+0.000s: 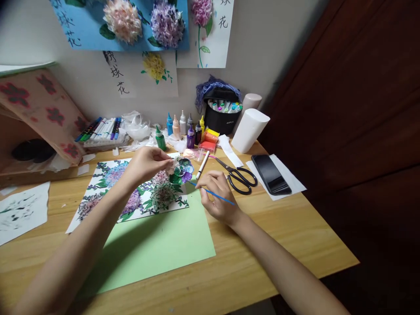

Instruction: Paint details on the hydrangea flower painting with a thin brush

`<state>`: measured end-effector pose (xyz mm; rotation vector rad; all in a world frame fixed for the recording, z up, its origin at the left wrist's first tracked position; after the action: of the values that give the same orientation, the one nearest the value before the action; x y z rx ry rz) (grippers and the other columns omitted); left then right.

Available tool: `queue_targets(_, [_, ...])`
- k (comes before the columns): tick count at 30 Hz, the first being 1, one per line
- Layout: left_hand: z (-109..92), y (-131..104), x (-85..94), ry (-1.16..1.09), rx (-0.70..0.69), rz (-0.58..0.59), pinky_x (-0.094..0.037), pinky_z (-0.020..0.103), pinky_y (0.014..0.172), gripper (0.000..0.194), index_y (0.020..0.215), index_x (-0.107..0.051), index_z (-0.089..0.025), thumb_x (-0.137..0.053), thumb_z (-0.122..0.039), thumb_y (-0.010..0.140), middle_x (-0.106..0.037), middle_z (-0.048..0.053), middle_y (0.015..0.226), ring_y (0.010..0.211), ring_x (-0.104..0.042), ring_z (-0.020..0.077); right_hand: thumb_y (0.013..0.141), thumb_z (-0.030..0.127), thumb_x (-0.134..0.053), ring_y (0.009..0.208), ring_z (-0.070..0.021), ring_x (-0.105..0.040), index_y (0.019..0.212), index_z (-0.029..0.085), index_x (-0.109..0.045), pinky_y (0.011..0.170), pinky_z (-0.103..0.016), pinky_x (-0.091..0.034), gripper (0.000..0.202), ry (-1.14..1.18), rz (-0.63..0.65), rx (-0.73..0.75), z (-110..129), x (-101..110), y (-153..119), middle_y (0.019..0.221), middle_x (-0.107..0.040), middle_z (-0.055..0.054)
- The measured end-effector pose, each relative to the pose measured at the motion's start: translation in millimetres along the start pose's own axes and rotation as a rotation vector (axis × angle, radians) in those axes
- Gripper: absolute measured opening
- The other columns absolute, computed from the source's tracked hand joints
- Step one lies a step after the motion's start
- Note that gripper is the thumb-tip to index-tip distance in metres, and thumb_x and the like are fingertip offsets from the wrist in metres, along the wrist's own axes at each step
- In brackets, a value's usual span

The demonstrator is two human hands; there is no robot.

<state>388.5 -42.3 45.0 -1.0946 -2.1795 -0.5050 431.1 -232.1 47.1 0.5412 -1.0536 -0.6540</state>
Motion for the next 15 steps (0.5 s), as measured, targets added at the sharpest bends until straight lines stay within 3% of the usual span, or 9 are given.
queue_targets(6, [-1.2,0.0,-0.4,0.024,-0.013,-0.011,-0.041,0.025,0.052,0.013,0.069,-0.07,-0.014,-0.063,-0.024,0.069,-0.071,0.008,0.07,0.062,-0.063,0.0174,0.082,0.011,-0.045,0.093,-0.0228,-0.05,0.09,0.024,-0.056,0.082,-0.04,-0.045,0.019,0.014,-0.011,-0.021,-2.8,1.6,-1.5,0.083,-0.063,-0.003])
queue_targets(11, [-1.8,-3.0,12.9,0.066,-0.015,-0.087,-0.043,0.027,0.057,0.013,0.07,-0.072,-0.014,-0.063,-0.023,0.069,-0.071,0.008,0.07,0.067,-0.064,0.0189,0.085,0.016,-0.042,0.09,-0.0229,-0.053,0.085,0.024,-0.058,0.081,-0.041,-0.044,0.018,0.101,-0.152,-0.066,-7.7,21.6,-5.1,0.081,-0.063,-0.004])
queue_targets(15, [-3.1,-5.9,30.8,0.06,-0.021,-0.162,-0.046,0.028,0.062,0.012,0.071,-0.072,-0.013,-0.063,-0.022,0.069,-0.07,0.007,0.071,0.066,-0.062,0.0174,0.089,0.02,-0.038,0.072,-0.0184,-0.056,0.079,0.022,-0.056,0.076,-0.037,-0.044,0.021,0.271,0.009,-0.174,-18.2,1.8,-8.2,0.068,-0.06,-0.001])
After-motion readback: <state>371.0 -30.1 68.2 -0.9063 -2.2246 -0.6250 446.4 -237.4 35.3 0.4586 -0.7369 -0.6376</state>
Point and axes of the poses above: each hand's wrist, its own y-axis towards the middle knuckle, its own x-axis out of the back of the hand, z = x × y, the point moved 10 cm from there along y, towards the middle knuckle
